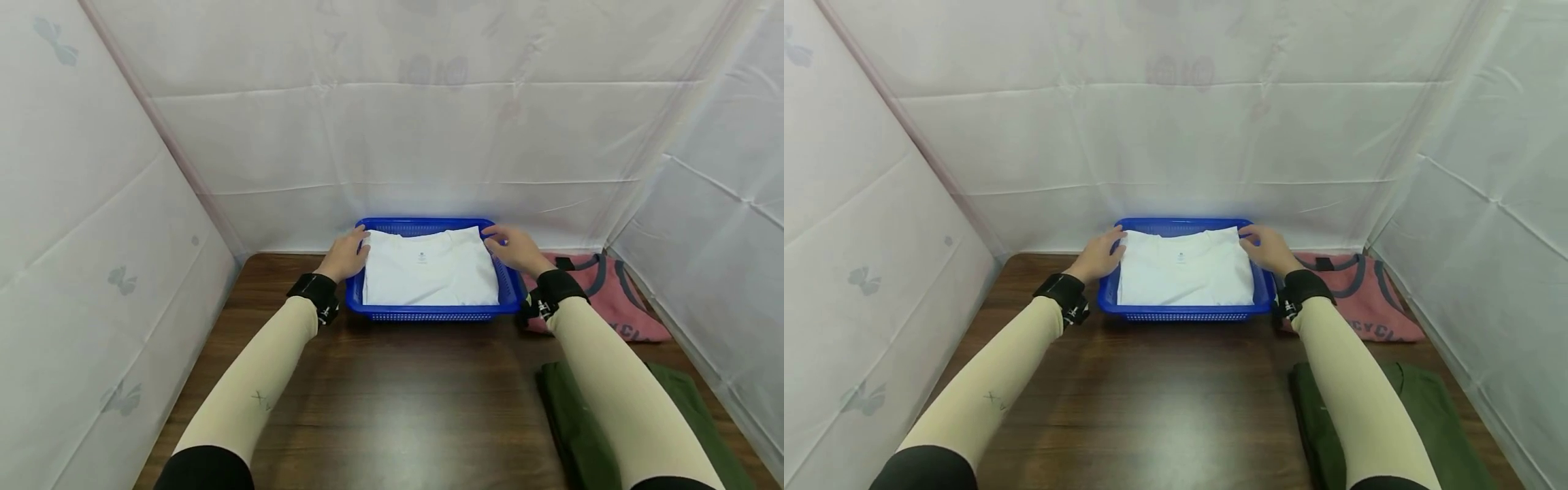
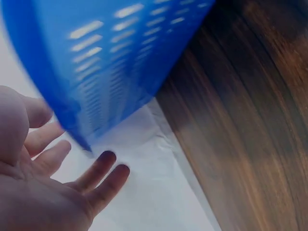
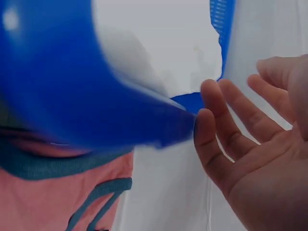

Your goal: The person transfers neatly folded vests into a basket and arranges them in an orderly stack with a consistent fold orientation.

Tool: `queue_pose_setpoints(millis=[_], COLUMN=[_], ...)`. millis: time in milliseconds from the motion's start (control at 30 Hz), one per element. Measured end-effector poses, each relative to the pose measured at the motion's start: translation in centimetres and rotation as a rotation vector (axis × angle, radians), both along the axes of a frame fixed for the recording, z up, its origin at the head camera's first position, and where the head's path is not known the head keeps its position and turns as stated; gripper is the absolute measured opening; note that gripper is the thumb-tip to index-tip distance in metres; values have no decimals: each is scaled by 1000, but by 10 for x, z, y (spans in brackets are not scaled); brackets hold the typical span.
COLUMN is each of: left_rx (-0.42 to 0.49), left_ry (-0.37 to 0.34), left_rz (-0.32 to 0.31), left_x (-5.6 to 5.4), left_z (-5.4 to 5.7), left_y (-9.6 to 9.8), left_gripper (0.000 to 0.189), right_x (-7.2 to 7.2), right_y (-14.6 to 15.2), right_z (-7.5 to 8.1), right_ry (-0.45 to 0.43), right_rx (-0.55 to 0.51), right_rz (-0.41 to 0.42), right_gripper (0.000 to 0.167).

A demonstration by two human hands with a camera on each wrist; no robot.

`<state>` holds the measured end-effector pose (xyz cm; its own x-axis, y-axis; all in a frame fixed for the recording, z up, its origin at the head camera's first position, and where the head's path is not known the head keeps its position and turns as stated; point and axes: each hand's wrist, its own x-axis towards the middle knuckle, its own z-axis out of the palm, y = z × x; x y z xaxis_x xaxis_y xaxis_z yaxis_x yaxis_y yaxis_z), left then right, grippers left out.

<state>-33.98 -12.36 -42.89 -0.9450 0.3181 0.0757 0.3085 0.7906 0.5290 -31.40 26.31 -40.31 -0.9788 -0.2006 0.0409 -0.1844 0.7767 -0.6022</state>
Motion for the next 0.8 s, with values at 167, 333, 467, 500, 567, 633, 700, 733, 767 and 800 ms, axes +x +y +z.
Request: queue_pose_setpoints(millis=[167, 333, 467, 500, 567, 633, 700, 733, 767, 800], left_rx=[87, 184, 273, 301, 361, 416, 460, 482, 500, 523], left_ry=[-12, -2, 0, -7, -13, -20, -17, -16, -17, -17], left_rz=[-10, 13, 58, 77, 118, 161, 186, 193, 200, 204], left_x=[6, 19, 29, 33, 40, 47, 54, 57, 61, 64], left_z=[9, 12, 9, 9, 8, 7, 6, 5, 4, 3], left_y=[-2, -11, -23, -26, -31, -35, -38, -39, -41, -42], left_gripper=[54, 59, 59, 58, 57, 57, 59, 59, 60, 60], right_x=[14, 34, 46, 48, 51, 55, 63, 66, 71, 76], right_y=[22, 43, 62, 67, 78, 88, 95, 98, 100, 101], right_z=[5, 1, -9, -13, -26, -35, -39, -40, -39, -37], right_ry=[131, 270, 288, 289, 290, 281, 265, 261, 250, 243], right_rx=[-75, -115, -136, -140, -135, -132, -123, -122, -127, -132], right_rz=[-33, -85, -100, -97, -116, -130, -132, -136, -125, -110], right_gripper=[43, 44, 50, 51, 54, 56, 58, 59, 60, 60])
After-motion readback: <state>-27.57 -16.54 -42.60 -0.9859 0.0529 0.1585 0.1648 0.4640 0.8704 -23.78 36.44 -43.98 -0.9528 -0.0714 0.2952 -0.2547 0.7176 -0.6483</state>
